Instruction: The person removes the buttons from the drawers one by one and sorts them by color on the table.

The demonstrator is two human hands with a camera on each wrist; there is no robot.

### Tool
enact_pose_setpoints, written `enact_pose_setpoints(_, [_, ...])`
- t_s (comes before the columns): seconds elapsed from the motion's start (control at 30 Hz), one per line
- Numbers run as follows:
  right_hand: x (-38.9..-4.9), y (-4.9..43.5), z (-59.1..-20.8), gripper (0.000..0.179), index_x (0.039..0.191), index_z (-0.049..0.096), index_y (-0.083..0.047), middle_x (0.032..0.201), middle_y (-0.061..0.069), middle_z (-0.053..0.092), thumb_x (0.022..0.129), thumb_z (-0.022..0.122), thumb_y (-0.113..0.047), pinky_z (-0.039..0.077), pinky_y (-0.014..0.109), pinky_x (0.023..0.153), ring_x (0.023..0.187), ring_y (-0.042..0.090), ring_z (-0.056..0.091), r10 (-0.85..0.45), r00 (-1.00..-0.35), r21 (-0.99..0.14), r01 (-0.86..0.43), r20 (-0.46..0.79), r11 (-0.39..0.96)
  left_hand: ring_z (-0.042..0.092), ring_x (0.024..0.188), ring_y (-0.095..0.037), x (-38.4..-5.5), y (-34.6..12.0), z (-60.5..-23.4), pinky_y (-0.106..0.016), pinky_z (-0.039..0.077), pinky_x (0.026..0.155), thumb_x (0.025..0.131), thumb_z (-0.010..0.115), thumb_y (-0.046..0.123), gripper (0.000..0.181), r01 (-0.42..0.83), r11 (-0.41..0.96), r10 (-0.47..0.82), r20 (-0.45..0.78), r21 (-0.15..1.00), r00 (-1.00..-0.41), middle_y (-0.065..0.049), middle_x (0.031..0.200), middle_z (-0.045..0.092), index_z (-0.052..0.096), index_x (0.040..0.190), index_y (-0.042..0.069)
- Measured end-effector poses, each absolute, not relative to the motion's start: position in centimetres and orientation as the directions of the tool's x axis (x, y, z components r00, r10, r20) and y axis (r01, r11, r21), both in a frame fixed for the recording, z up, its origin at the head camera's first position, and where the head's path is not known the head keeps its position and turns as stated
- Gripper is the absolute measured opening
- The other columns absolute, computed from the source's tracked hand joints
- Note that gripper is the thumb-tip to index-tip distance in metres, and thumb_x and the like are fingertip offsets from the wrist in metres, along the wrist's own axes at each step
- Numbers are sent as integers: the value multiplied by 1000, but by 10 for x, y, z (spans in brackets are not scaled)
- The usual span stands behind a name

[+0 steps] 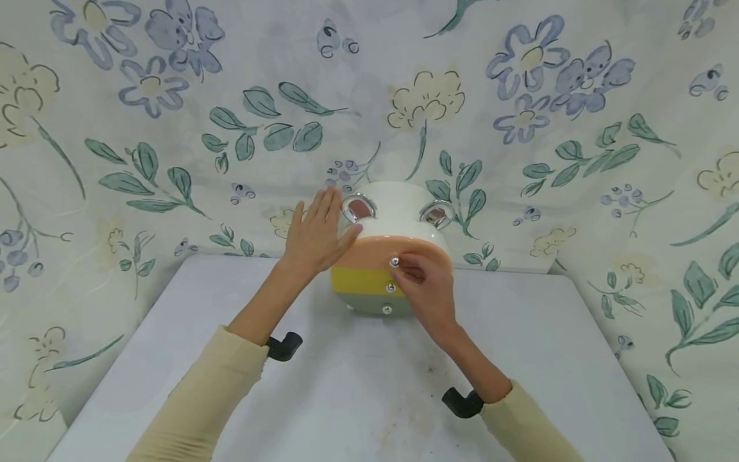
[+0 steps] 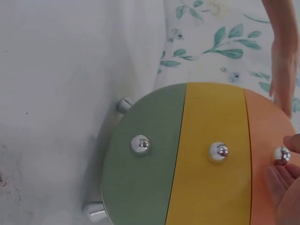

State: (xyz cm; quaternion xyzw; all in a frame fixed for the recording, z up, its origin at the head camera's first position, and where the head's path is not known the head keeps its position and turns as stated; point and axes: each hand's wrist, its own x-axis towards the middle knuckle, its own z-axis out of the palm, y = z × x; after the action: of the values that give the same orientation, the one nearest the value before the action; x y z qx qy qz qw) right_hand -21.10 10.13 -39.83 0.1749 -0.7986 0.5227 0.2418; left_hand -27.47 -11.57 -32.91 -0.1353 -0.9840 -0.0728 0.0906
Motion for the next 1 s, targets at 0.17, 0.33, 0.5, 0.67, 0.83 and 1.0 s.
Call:
enact_pose_setpoints(0.17, [-213,96,-400,24,105,71,0,101,6,71,85,81,-7,56,24,83,92,17,69,2,-799,-724,-543,601,427,2,152,-30,-274,-115,-329,-52,-2,120,102,36,55,84,281,953,254,212,111,-944,-15,166,6,6,159,1])
enact_pose_setpoints(0.33, [-217,91,-402,21,100,68,1,96,7,70,84,81,-6,57,26,80,87,17,69,8,-763,-664,-557,646,499,2,152,-29,-273,-115,-329,-52,-2,120,102,36,55,84,282,954,254,217,106,-943,-14,166,5,6,159,1])
enact_pose_setpoints(0.5, [-218,89,-402,20,98,68,0,93,6,70,85,80,-9,57,25,78,84,17,69,7,-739,-614,-554,674,562,1,152,-29,-273,-116,-329,-52,-1,120,103,36,55,84,284,953,257,214,109,-943,-14,166,3,6,159,1])
enact_pose_setpoints(0.67, [-214,89,-402,19,98,69,0,92,7,70,85,79,-10,57,24,76,82,16,68,0,-733,-601,-558,680,572,1,152,-28,-273,-115,-329,-52,-1,120,103,36,55,84,283,953,258,204,106,-944,-13,166,3,5,159,1])
enact_pose_setpoints(0.83, [-204,90,-402,19,98,68,-1,92,6,70,86,79,-11,57,24,77,82,15,69,-4,-732,-595,-557,681,579,1,152,-28,-274,-115,-328,-53,0,120,103,36,55,84,283,953,259,197,106,-946,-13,166,2,5,159,2])
enact_pose_setpoints(1.0, [-192,90,-403,20,98,69,-2,93,6,70,84,81,-11,58,25,76,81,14,69,-2,-722,-584,-560,691,587,2,152,-29,-275,-115,-329,-54,3,120,102,37,56,84,275,957,254,193,93,-948,-13,166,3,5,160,3])
